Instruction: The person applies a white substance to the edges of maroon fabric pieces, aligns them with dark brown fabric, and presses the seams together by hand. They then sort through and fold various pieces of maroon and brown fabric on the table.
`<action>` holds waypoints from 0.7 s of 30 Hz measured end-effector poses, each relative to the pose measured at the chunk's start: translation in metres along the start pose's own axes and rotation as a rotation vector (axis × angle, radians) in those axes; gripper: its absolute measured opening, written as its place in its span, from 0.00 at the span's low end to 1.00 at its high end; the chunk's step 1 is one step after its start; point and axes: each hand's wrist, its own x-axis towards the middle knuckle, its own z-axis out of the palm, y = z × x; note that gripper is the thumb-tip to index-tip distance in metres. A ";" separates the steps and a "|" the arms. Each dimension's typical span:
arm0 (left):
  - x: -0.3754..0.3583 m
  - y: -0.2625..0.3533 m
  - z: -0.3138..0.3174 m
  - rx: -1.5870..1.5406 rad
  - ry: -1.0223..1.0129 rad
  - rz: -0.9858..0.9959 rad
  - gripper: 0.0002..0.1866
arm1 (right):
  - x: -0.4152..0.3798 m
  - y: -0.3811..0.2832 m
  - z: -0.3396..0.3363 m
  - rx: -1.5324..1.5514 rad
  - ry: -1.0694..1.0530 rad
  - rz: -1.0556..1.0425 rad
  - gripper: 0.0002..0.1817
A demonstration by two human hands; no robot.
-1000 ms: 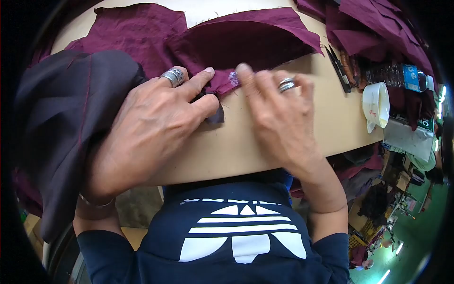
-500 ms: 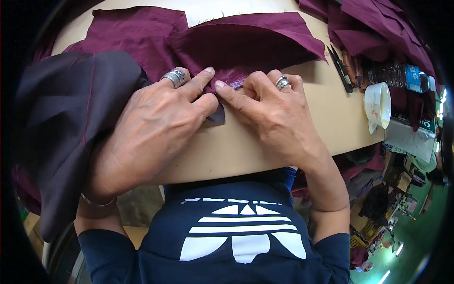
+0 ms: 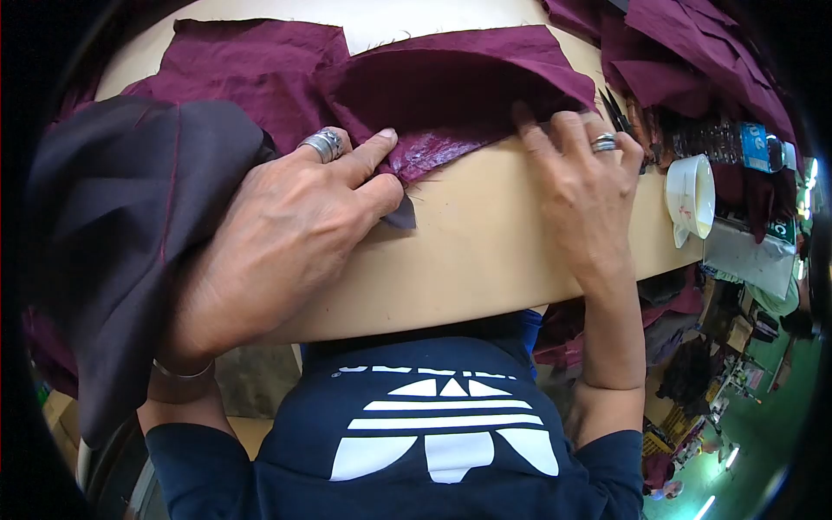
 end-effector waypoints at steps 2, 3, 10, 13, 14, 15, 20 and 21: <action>0.000 0.000 0.000 -0.003 0.008 0.002 0.05 | 0.000 -0.011 -0.004 0.129 -0.027 -0.064 0.24; -0.001 0.000 0.000 -0.002 0.013 0.005 0.05 | -0.001 -0.017 -0.007 0.191 -0.040 -0.096 0.22; 0.000 -0.003 0.003 0.024 0.044 0.062 0.05 | -0.007 -0.004 -0.008 0.216 -0.014 -0.051 0.21; -0.001 0.000 0.001 -0.047 0.007 -0.009 0.06 | -0.002 0.022 -0.007 0.346 0.185 -0.025 0.24; -0.001 -0.002 0.002 -0.043 0.032 0.015 0.07 | 0.005 0.025 -0.011 0.447 0.278 -0.013 0.25; 0.000 -0.002 0.005 -0.044 0.052 0.044 0.09 | 0.014 0.026 -0.021 0.549 0.361 0.002 0.26; 0.007 0.001 0.028 -0.082 0.178 0.074 0.13 | 0.074 0.010 -0.025 0.508 0.082 -0.192 0.43; 0.006 0.004 0.024 -0.094 0.179 0.045 0.13 | 0.084 0.007 -0.009 0.485 0.066 -0.236 0.43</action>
